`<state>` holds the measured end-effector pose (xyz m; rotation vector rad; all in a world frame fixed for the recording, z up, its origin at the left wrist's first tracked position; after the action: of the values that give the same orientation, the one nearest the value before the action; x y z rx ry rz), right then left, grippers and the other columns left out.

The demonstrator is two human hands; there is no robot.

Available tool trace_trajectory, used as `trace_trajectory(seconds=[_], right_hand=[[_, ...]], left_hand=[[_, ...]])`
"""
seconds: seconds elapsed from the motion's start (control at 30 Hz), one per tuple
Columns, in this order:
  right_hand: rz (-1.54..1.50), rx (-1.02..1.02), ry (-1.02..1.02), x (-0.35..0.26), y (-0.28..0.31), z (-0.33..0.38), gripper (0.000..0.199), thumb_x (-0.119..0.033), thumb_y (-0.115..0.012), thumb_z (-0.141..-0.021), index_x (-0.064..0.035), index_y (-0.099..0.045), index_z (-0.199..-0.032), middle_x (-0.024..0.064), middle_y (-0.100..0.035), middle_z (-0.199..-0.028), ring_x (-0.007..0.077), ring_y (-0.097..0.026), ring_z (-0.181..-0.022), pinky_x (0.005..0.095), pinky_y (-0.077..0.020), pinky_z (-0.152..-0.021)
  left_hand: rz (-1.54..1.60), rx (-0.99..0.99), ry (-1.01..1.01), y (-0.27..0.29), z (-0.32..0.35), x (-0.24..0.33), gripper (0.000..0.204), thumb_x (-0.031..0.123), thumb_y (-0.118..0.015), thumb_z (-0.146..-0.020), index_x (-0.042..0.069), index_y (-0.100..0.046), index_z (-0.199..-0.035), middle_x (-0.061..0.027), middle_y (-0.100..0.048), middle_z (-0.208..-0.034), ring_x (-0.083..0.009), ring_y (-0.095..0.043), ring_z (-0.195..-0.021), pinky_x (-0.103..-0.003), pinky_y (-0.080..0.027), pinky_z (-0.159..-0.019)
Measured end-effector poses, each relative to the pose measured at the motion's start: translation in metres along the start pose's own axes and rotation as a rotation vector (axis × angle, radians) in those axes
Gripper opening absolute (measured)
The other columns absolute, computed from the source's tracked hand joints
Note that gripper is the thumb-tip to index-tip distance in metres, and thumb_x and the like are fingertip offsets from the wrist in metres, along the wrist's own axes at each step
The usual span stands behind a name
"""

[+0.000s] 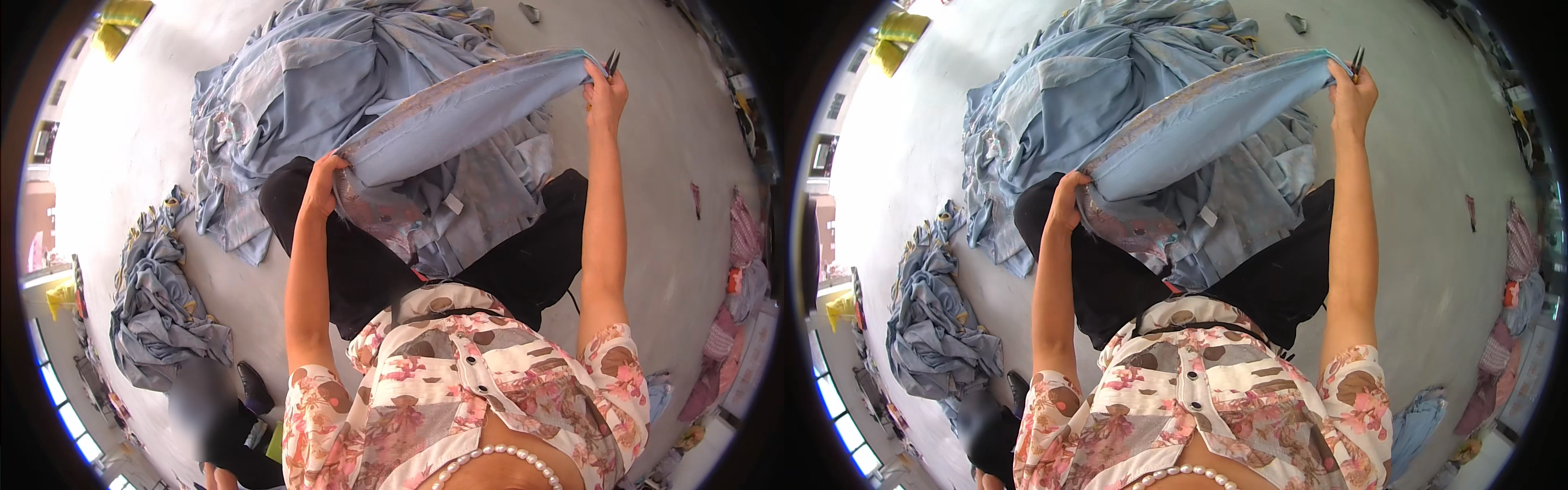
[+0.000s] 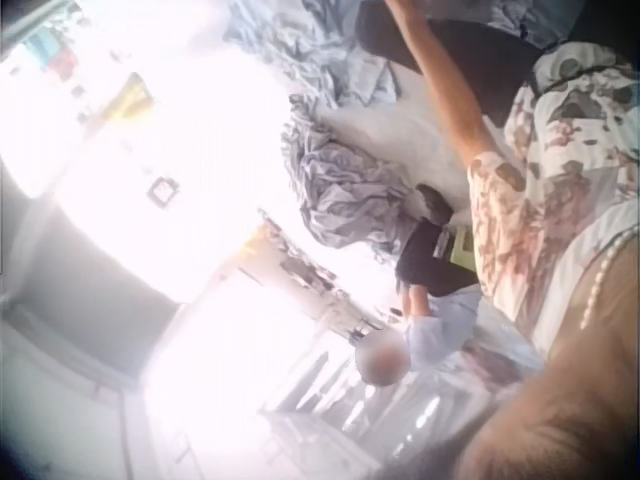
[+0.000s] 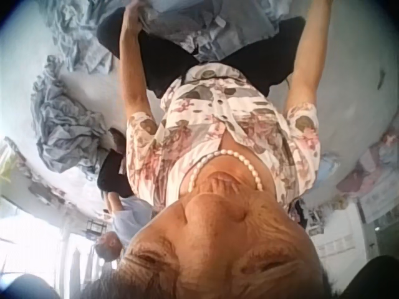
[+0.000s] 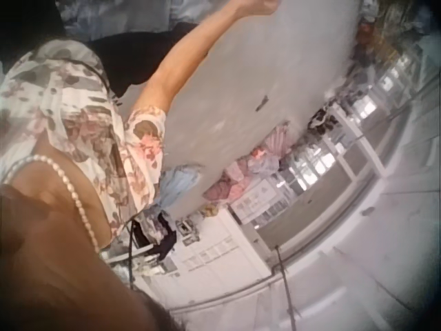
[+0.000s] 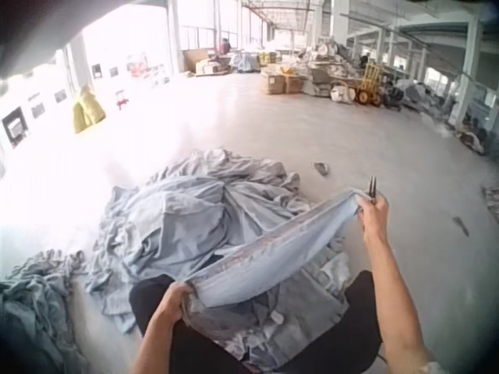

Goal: The person sits cross-legged on the floor and uses a small blade to trim loose threads and edges from light blue fabric pieces. The person repeatedly picks up fabric, trims it, and places it back on the pile.

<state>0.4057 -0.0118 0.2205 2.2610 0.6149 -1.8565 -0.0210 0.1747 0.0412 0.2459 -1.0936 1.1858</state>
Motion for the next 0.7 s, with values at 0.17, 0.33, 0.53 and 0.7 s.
trace_trajectory(seconds=[0.17, 0.33, 0.53, 0.7], right_hand=[[0.070, -0.020, -0.053, 0.019, 0.015, 0.004, 0.021, -0.009, -0.072, -0.073, -0.0038, -0.054, -0.081, -0.0051, -0.042, -0.059, 0.0022, -0.033, -0.042, 0.0195, -0.0212, -0.038], [0.068, -0.065, -0.035, 0.016, 0.009, 0.008, 0.023, -0.012, -0.073, -0.073, -0.0036, -0.052, -0.080, -0.0049, -0.041, -0.059, 0.0026, -0.033, -0.043, 0.0199, -0.0222, -0.038], [-0.039, -0.105, 0.082, -0.002, -0.068, -0.022, 0.024, -0.013, -0.072, -0.074, -0.0024, -0.054, -0.086, -0.0027, -0.045, -0.060, 0.0050, -0.037, -0.044, 0.0210, -0.0260, -0.040], [0.075, -0.414, -0.016, -0.015, -0.207, 0.012, 0.027, -0.017, -0.067, -0.078, -0.0018, -0.059, -0.099, 0.0059, -0.061, -0.071, 0.0103, -0.054, -0.053, 0.0206, -0.0413, -0.048]], left_hand=[[-0.084, -0.007, -0.077, 0.004, -0.007, 0.026, 0.022, 0.007, -0.047, -0.072, 0.000, -0.058, -0.089, -0.0042, -0.055, -0.079, -0.0143, -0.053, -0.070, -0.025, -0.046, -0.065], [-0.341, -0.057, -0.029, 0.003, -0.006, 0.007, 0.025, 0.006, -0.050, -0.070, 0.000, -0.061, -0.092, 0.0002, -0.056, -0.075, -0.0109, -0.051, -0.070, -0.022, -0.040, -0.064], [-0.447, -0.325, 0.034, -0.028, 0.020, -0.059, 0.029, -0.002, -0.056, -0.070, -0.001, -0.063, -0.098, -0.0009, -0.063, -0.084, -0.0104, -0.056, -0.079, -0.023, -0.043, -0.075], [0.380, -0.246, 0.156, -0.055, 0.023, -0.077, 0.024, -0.004, -0.056, -0.078, 0.000, -0.059, -0.101, -0.0094, -0.065, -0.094, -0.0202, -0.062, -0.090, -0.035, -0.048, -0.084]])
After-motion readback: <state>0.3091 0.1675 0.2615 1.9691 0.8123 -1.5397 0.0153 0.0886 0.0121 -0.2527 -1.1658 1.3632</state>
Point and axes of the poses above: each hand's wrist, its own z-axis away from the middle knuckle, its own y-axis out of the back of the hand, x = y × z, the point moved 9 cm from there along -z, towards the middle knuckle
